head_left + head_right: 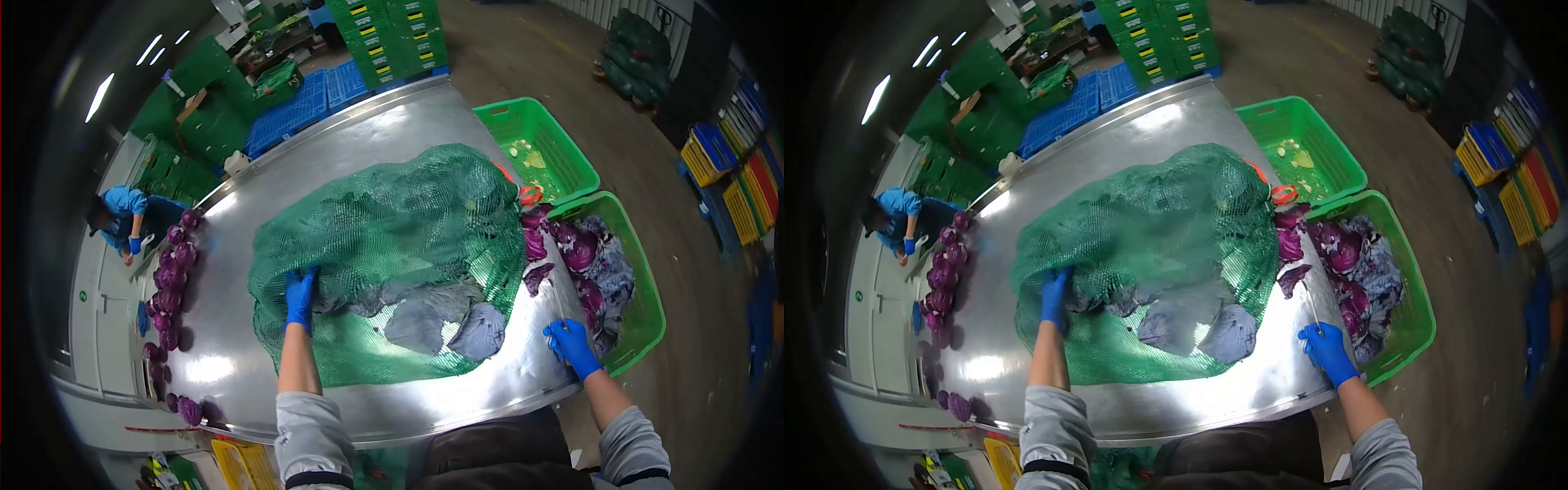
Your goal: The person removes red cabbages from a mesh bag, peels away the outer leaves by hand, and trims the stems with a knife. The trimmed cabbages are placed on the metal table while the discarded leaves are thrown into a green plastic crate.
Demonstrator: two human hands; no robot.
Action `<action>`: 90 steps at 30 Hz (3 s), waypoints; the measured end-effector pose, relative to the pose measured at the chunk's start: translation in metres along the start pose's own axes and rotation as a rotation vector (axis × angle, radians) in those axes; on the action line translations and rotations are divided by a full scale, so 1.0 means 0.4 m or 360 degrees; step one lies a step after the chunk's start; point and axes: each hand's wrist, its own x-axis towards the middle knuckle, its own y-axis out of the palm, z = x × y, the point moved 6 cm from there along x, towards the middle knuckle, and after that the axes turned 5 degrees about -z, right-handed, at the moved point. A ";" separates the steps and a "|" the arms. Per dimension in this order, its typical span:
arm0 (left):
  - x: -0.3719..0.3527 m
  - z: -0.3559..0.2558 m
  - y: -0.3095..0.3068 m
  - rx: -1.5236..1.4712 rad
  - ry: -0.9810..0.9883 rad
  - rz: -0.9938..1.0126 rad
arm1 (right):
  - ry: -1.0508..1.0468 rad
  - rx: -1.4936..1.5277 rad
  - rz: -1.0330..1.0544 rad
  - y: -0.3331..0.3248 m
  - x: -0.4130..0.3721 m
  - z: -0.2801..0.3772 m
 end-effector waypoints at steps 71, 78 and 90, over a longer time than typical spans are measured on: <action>-0.730 -0.321 0.637 -0.1293 -0.1300 0.0968 | -0.0859 -0.1069 0.0208 0.112 -0.113 0.150; -0.820 -0.467 0.704 -0.0497 -0.0062 0.0971 | -0.1082 -0.1308 0.0024 -0.021 -0.246 0.242; -0.812 -0.399 0.646 -0.0654 0.0038 0.0912 | -0.0578 -0.1449 -0.0438 -0.218 0.042 0.230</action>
